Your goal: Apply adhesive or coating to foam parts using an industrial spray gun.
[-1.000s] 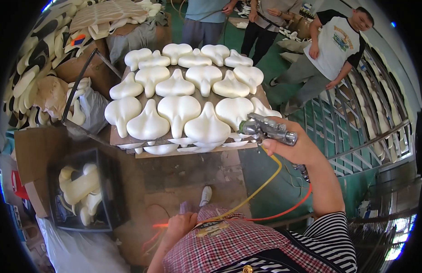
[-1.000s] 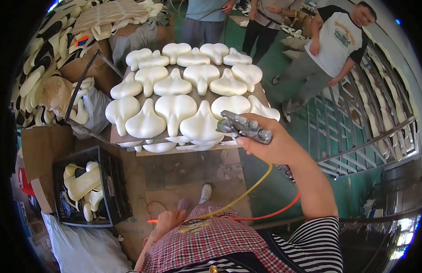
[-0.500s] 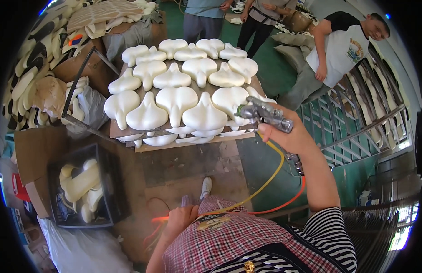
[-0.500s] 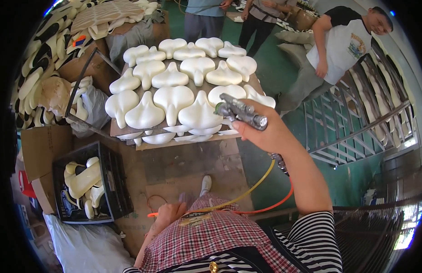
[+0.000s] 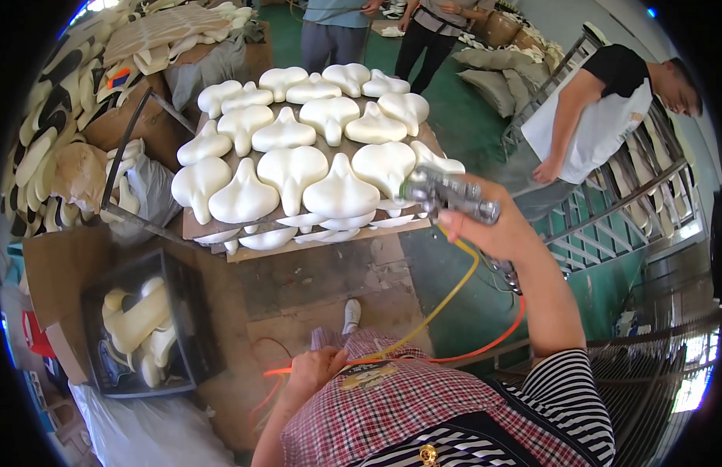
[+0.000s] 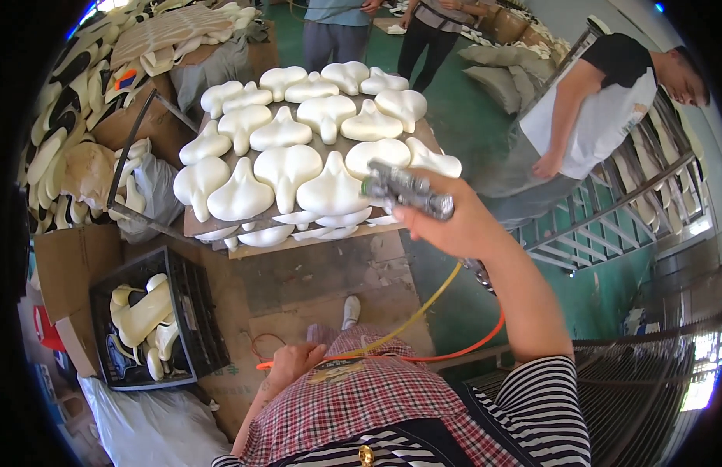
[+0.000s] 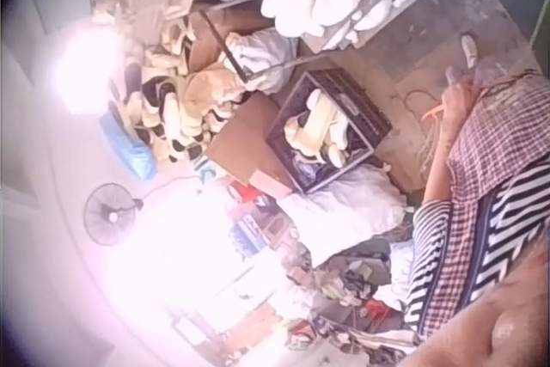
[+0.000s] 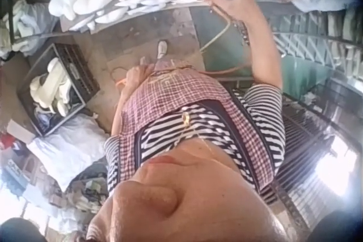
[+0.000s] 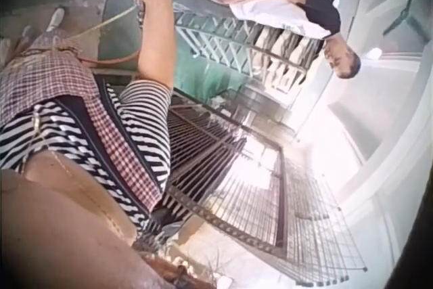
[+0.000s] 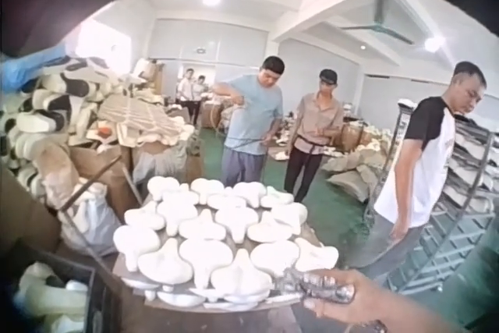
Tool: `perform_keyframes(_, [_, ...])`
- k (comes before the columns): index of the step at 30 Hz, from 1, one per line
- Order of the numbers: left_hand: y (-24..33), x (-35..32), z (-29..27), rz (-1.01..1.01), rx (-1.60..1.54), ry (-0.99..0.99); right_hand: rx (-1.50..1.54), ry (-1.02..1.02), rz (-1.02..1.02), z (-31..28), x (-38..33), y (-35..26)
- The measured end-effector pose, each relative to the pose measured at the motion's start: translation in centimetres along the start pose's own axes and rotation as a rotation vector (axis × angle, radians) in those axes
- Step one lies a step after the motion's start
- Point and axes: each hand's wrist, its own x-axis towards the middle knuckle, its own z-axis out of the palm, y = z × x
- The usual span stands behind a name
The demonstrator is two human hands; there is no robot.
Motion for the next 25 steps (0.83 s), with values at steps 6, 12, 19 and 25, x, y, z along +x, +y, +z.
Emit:
perform_keyframes(6, [0.8, -0.3, 0.0, -0.013, -0.002, -0.072, -0.016, 0.075, 0.053, -2.1, -2.5, 1.3])
perform_keyframes(12, [0.5, -0.2, 0.5, 0.034, 0.018, -0.069, 0.063, 0.074, 0.14, -2.3, -5.9, 1.5])
perform_keyframes(19, [0.7, -0.4, 1.0, 0.134, 0.044, -0.054, 0.05, 0.262, 0.03, -2.7, -5.8, 2.3])
perform_keyframes(25, [0.6, -0.4, 0.8, 0.132, 0.032, -0.088, 0.018, 0.143, 0.065, -1.5, -8.7, 1.8])
